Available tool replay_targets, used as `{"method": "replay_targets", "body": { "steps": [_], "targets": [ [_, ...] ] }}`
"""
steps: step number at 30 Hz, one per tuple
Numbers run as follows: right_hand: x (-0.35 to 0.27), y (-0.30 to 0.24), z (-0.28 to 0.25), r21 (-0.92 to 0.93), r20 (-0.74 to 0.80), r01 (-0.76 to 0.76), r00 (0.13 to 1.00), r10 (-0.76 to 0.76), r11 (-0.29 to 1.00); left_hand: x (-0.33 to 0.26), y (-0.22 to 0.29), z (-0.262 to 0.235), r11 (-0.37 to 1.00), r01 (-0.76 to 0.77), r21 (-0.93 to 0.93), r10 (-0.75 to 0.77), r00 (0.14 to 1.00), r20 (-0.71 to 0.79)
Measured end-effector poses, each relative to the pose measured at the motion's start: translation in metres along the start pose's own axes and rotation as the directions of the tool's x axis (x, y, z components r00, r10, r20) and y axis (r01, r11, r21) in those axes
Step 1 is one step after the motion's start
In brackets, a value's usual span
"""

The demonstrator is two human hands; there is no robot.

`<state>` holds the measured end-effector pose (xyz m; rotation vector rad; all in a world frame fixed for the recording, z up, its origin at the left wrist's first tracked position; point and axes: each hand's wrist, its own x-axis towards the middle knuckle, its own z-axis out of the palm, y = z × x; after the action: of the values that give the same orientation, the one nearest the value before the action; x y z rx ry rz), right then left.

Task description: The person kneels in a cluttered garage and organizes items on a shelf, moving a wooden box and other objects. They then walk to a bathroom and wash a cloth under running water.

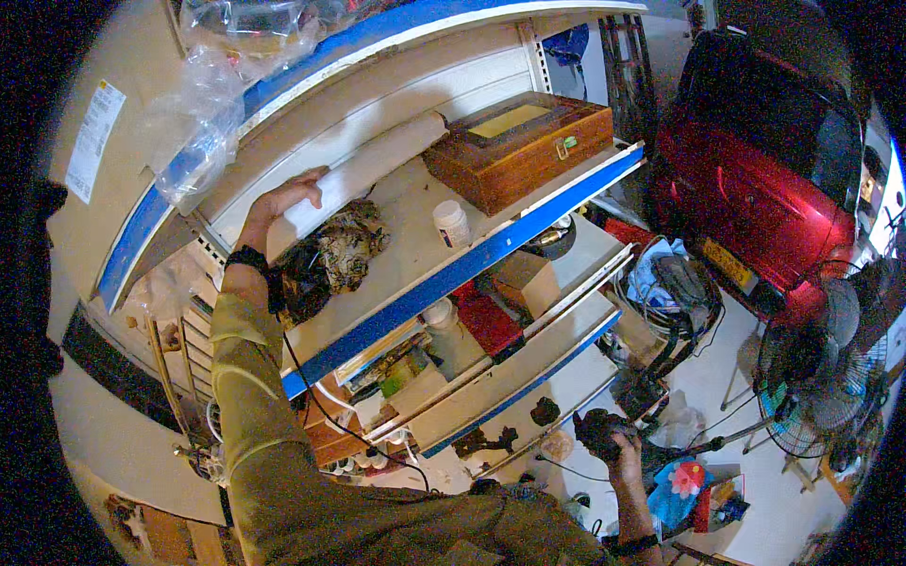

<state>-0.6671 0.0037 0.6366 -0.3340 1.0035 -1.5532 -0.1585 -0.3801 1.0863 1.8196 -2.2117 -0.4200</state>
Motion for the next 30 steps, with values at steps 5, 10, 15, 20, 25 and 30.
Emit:
{"method": "replay_targets", "body": {
  "steps": [5,10,15,20,25,30],
  "targets": [
    [0.004,0.012,0.003,-0.024,-0.006,-0.016,1.0,0.016,1.0,0.012,-0.009,0.004,0.99,-0.04,0.136,0.036,0.999,0.03],
    [0.01,0.023,0.007,-0.068,0.025,-0.018,0.999,0.02,0.998,0.024,-0.033,0.013,0.971,-0.239,0.026,0.239,0.971,0.005],
    [0.008,0.016,0.024,-0.033,0.029,-0.041,0.999,0.042,0.999,0.012,-0.022,0.05,0.943,-0.22,0.248,0.275,0.937,-0.217],
    [0.016,0.026,0.017,-0.111,0.158,0.029,0.987,-0.012,0.993,0.007,-0.01,0.067,0.853,-0.046,0.52,0.235,0.923,-0.303],
    [0.026,0.034,0.001,-0.064,0.003,-0.093,0.996,0.094,0.994,0.034,-0.052,0.068,0.842,-0.089,0.532,0.313,0.883,-0.35],
    [0.016,0.023,-0.004,-0.051,0.026,-0.061,0.998,0.063,0.997,0.043,-0.046,0.081,0.846,0.047,0.531,0.24,0.856,-0.458]
  ]
}}
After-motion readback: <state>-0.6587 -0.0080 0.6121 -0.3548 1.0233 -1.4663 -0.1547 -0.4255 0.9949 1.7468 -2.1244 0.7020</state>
